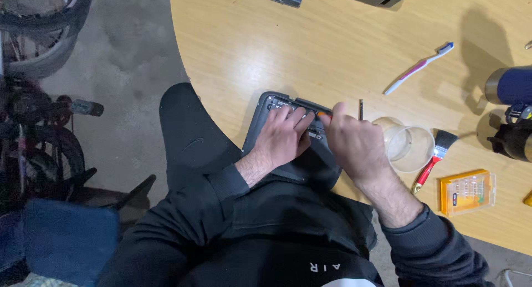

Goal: The person uses a screwdriver to remove screws from the back of a laptop placed on a table. They repeatedly unscrew and place the screws into a small plastic container, then continue unscrewing additional screws from different locations on the laptop back.

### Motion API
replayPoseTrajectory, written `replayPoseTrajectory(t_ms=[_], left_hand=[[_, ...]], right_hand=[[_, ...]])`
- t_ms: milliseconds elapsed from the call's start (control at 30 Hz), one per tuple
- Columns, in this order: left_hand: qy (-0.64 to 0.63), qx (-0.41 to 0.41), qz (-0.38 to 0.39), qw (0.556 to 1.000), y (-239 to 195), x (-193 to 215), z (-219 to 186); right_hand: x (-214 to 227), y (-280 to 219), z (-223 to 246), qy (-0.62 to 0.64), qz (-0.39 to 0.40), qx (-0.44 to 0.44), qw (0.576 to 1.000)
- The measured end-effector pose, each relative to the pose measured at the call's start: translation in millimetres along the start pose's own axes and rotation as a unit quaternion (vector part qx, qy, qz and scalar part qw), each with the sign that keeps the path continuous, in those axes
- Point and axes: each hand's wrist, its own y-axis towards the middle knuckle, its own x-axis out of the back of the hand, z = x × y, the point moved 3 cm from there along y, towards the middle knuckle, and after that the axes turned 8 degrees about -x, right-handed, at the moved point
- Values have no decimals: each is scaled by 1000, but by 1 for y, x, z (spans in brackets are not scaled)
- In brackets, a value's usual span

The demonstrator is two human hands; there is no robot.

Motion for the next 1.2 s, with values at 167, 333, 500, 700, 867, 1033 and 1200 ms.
replayPoseTrajectory(t_ms=[167, 333, 500, 700, 867, 1033, 1200], left_hand=[[-7, 1, 10, 1000, 2, 2, 0], [-14, 4, 11, 1000, -1, -2, -1], [-3, 4, 12, 1000, 1, -1, 0], [12, -4, 26, 1000, 5, 2, -3], [23, -11, 49, 999, 5, 0, -3], [22, -21, 59, 998, 5, -3, -5], [72, -39, 42, 996, 7, -4, -10]], right_hand=[[-6, 7, -3, 21, -8, 4, 1000], [3, 0, -1, 19, 14, -12, 1000], [-7, 2, -2, 90, 50, -6, 995], [-24, 3, 0, 47, -13, -42, 998], [0, -4, 19, 81, -34, -67, 994], [-17, -8, 4, 95, -45, -99, 990], [-32, -20, -8, 287, 100, -152, 940]])
